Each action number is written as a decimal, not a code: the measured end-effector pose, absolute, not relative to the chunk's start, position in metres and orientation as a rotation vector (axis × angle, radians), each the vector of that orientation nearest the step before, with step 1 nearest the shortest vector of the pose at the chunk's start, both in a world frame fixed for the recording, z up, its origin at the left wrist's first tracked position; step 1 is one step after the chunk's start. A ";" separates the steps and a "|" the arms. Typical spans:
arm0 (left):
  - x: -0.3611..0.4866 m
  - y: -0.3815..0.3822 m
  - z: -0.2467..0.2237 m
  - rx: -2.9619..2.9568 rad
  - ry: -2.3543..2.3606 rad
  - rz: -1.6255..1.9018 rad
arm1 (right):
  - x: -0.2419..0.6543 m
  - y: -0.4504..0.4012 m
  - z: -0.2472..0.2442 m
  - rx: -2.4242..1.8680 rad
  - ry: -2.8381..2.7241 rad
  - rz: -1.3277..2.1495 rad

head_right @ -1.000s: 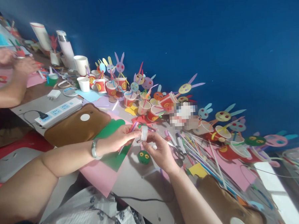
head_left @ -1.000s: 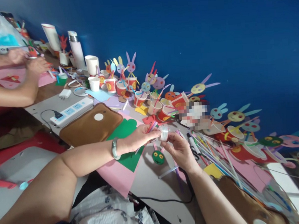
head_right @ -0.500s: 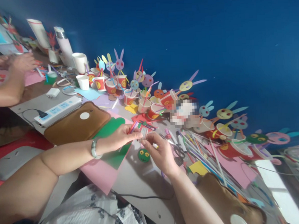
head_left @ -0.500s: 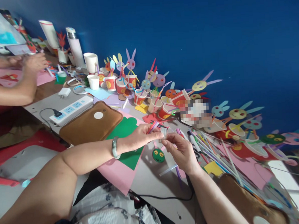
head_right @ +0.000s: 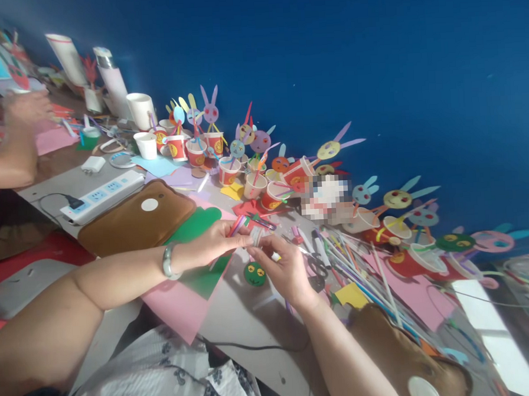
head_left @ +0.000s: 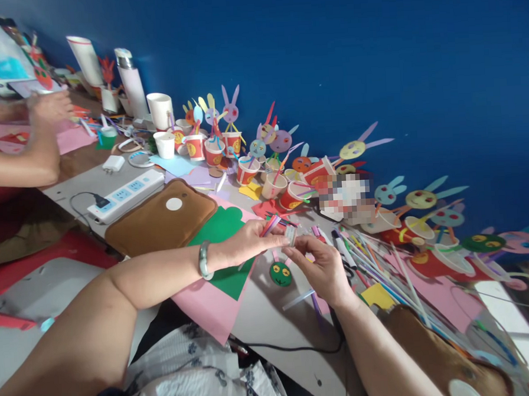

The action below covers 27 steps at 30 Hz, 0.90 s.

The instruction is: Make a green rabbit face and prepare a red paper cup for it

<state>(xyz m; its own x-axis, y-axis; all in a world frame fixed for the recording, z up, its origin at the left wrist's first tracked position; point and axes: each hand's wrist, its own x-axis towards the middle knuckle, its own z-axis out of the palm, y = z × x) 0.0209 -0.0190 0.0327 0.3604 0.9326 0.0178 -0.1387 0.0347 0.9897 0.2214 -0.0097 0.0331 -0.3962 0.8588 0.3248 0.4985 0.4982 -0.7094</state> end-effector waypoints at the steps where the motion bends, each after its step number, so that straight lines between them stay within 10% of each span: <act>1: 0.020 -0.019 0.032 1.231 0.844 0.969 | 0.221 -0.009 0.033 -1.106 -2.058 0.673; 27: 0.019 -0.006 0.018 0.980 0.712 0.910 | 0.222 -0.001 0.023 -1.068 -2.013 0.645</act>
